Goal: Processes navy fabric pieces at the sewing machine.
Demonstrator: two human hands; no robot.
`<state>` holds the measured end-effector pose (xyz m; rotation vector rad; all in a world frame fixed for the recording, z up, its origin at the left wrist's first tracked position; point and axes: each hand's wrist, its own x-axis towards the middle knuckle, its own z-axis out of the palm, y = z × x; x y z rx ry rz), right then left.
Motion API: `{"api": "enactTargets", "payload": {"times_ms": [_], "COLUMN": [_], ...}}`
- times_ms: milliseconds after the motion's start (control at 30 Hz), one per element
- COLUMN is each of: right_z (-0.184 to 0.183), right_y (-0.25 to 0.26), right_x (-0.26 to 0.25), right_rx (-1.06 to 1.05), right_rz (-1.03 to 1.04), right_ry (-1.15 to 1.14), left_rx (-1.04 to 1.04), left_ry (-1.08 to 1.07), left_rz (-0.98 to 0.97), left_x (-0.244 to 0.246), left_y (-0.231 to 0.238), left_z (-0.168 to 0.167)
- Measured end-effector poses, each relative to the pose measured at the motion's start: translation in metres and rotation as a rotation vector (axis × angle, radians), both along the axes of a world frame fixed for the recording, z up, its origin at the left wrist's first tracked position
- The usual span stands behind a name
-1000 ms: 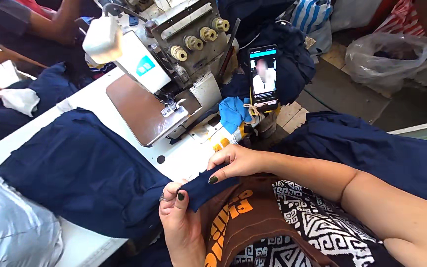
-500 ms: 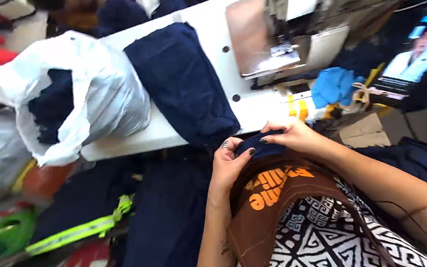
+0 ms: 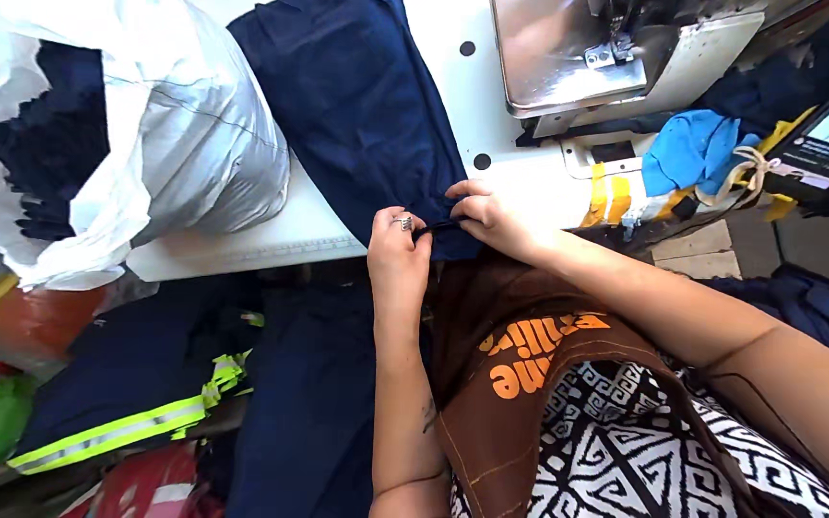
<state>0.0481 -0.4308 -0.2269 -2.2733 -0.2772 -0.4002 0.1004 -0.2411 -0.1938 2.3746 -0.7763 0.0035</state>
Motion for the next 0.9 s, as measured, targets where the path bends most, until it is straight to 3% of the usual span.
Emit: {"api": "enactTargets", "payload": {"times_ms": [233, 400, 900], "right_z": [0.017, 0.025, 0.051], "right_y": [-0.001, 0.002, 0.007], "right_x": [-0.015, -0.017, -0.021], "right_rx": [-0.109, -0.103, -0.021], "right_rz": [-0.082, -0.102, -0.179], "right_ry": [-0.274, -0.363, -0.293], "left_rx": [-0.33, -0.454, -0.686], "left_ry": [-0.186, -0.29, -0.087], "left_rz": [0.055, 0.021, 0.154], "left_x": [-0.024, -0.027, -0.03], "left_y": [0.0, 0.002, 0.005], "left_z": [0.0, 0.007, 0.008]}}
